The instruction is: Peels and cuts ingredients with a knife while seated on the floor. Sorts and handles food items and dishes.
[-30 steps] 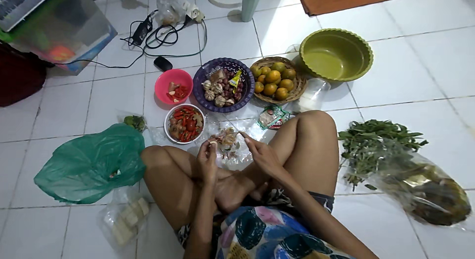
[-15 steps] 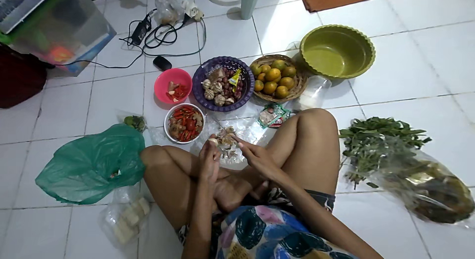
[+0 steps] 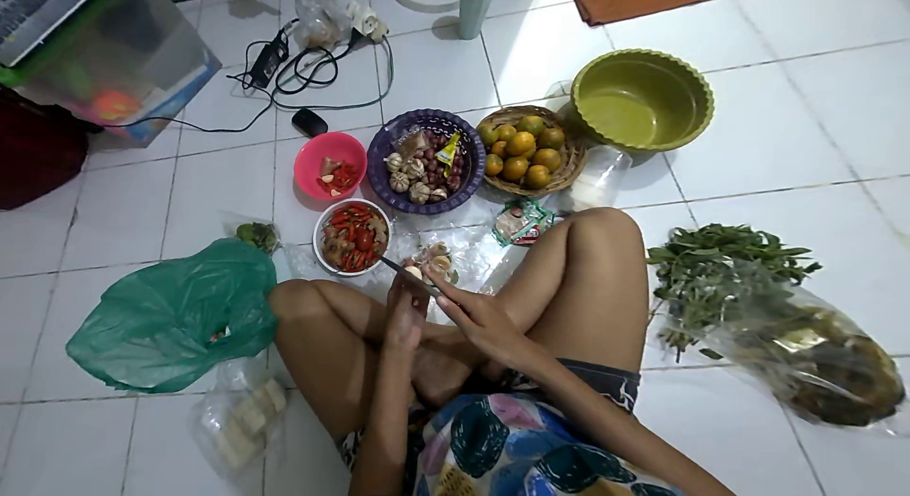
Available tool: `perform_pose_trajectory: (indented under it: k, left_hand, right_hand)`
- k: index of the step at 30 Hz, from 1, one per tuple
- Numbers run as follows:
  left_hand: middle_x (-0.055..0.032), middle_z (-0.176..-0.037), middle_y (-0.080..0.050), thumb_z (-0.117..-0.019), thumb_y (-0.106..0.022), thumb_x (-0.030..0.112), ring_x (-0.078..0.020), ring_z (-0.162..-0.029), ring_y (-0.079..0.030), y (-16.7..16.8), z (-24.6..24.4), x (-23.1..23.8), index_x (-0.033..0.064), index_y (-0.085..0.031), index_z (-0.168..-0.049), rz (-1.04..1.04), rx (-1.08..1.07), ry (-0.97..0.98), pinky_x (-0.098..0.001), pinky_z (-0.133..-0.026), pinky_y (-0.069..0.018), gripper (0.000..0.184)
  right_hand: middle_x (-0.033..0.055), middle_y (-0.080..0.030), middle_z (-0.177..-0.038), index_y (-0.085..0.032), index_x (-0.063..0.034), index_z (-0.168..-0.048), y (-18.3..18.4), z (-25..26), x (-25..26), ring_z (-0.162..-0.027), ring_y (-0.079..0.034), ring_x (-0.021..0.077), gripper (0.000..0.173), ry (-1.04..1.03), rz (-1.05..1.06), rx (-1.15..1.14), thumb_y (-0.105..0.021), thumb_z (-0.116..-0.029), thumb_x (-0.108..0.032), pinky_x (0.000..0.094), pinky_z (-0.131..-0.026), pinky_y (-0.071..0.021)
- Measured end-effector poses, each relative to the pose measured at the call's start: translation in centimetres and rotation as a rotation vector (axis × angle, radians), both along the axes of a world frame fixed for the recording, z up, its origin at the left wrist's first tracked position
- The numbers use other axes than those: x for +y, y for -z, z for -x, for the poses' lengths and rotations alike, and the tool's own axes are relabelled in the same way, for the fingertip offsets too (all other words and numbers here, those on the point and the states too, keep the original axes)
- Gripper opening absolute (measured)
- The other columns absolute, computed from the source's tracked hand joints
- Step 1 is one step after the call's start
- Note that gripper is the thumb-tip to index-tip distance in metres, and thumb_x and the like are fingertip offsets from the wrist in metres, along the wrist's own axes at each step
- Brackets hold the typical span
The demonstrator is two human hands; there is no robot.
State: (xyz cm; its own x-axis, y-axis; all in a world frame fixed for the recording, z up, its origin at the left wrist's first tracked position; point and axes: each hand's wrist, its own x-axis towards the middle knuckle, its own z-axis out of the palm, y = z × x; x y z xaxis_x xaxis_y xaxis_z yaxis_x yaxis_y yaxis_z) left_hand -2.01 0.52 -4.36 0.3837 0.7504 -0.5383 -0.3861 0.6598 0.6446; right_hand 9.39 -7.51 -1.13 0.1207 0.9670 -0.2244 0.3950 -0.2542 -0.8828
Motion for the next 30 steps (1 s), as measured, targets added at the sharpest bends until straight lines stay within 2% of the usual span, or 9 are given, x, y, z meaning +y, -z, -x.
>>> perform_pose_trajectory:
  k: [2, 7, 11, 18, 23, 25, 27, 28, 30]
  left_hand:
    - [0.008, -0.079, -0.062, -0.1037, -0.03, -0.003, 0.0022, -0.067, -0.06, -0.4, 0.0, -0.1, 0.0075, -0.052, -0.118, 0.007, 0.001, -0.004, -0.0139, -0.066, -0.053, 0.028]
    - [0.0081, -0.076, -0.061, -0.1038, -0.03, -0.002, 0.0017, -0.064, -0.059, -0.5, 0.0, -0.1, 0.0077, -0.054, -0.113, 0.01, 0.01, -0.016, -0.0144, -0.065, -0.0522, 0.028]
    - [0.009, -0.075, -0.06, -0.1043, -0.03, -0.001, 0.0024, -0.064, -0.057, -0.3, 0.1, 0.0, 0.0078, -0.053, -0.113, -0.019, -0.004, 0.0, -0.0142, -0.066, -0.0512, 0.026]
    - [0.0096, -0.07, -0.055, -0.1046, -0.032, 0.0, 0.0034, -0.057, -0.048, 0.4, 0.5, 0.2, 0.0091, -0.055, -0.101, -0.051, -0.022, 0.051, -0.0119, -0.059, -0.0452, 0.025]
    - [0.0072, -0.079, -0.057, -0.1043, -0.033, 0.001, 0.0042, -0.056, -0.045, 0.9, 1.0, 0.5, 0.0019, -0.056, -0.116, -0.062, -0.111, 0.114, -0.0106, -0.054, -0.0412, 0.026]
    - [0.0082, -0.075, -0.055, -0.1044, -0.033, 0.0, 0.0042, -0.055, -0.045, 0.8, 1.0, 0.5, 0.0057, -0.054, -0.108, -0.062, -0.085, 0.117, -0.0107, -0.054, -0.0412, 0.022]
    - [0.0086, -0.072, -0.056, -0.1036, -0.033, -0.002, 0.0033, -0.056, -0.047, 0.3, 0.9, 0.5, 0.0083, -0.055, -0.1, -0.063, -0.029, 0.107, -0.0115, -0.057, -0.0433, 0.025]
    - [0.0077, -0.073, -0.058, -0.1017, -0.033, -0.004, 0.0026, -0.058, -0.05, 0.1, 0.9, 0.4, 0.0078, -0.056, -0.1, -0.066, -0.001, 0.099, -0.0123, -0.059, -0.046, 0.026]
    - [0.0065, -0.075, -0.061, -0.0992, -0.035, -0.008, 0.0017, -0.062, -0.055, -0.5, 0.7, 0.3, 0.0068, -0.057, -0.101, -0.063, 0.035, 0.083, -0.0141, -0.063, -0.0499, 0.026]
  right_hand:
    - [0.0184, -0.071, -0.111, -0.047, -0.012, -0.154, 0.1, 0.1, 0.0, -0.09, -0.067, 0.0286, 0.051, -0.004, -0.037, -0.037, -0.035, -0.11, -0.034, 0.0493, -0.084, -0.0515]
    - [0.0156, -0.067, -0.089, -0.052, -0.0167, -0.151, 0.5, 0.2, 0.0, -0.072, -0.061, 0.0268, 0.05, 0.001, -0.091, -0.165, -0.035, -0.1097, -0.037, 0.0459, -0.068, -0.0505]
    - [0.0137, -0.065, -0.082, -0.058, -0.0162, -0.147, 1.0, 0.2, 0.0, -0.066, -0.058, 0.025, 0.048, 0.039, -0.136, -0.205, -0.036, -0.1091, -0.036, 0.0433, -0.062, -0.0487]
    - [0.0172, -0.072, -0.101, -0.057, -0.0109, -0.147, 1.2, -0.4, -0.1, -0.079, -0.065, 0.0267, 0.048, 0.088, -0.154, -0.114, -0.035, -0.1098, -0.033, 0.0457, -0.074, -0.0531]
    - [0.0124, -0.07, -0.124, -0.053, -0.0098, -0.15, 1.4, -1.6, 0.0, -0.089, -0.065, 0.0155, 0.049, 0.089, -0.13, -0.039, -0.033, -0.1108, -0.031, 0.0369, -0.084, -0.0517]
    - [0.0116, -0.071, -0.121, -0.051, -0.0113, -0.151, 0.9, -1.6, -0.1, -0.085, -0.064, 0.0147, 0.05, 0.061, -0.094, -0.031, -0.033, -0.1106, -0.033, 0.0371, -0.083, -0.0515]
    - [0.0122, -0.069, -0.099, -0.045, -0.0116, -0.156, 0.2, -1.3, -0.3, -0.074, -0.058, 0.0179, 0.052, 0.014, -0.038, -0.02, -0.033, -0.1102, -0.035, 0.0406, -0.074, -0.0498]
    - [0.0131, -0.068, -0.093, -0.041, -0.0109, -0.157, -0.2, -1.1, -0.4, -0.071, -0.057, 0.02, 0.053, -0.012, -0.013, -0.017, -0.034, -0.11, -0.034, 0.0424, -0.072, -0.0493]
    - [0.016, -0.07, -0.099, -0.041, -0.011, -0.157, -0.4, -0.9, -0.5, -0.077, -0.061, 0.0239, 0.053, -0.032, -0.017, -0.014, -0.036, -0.1098, -0.033, 0.046, -0.076, -0.051]
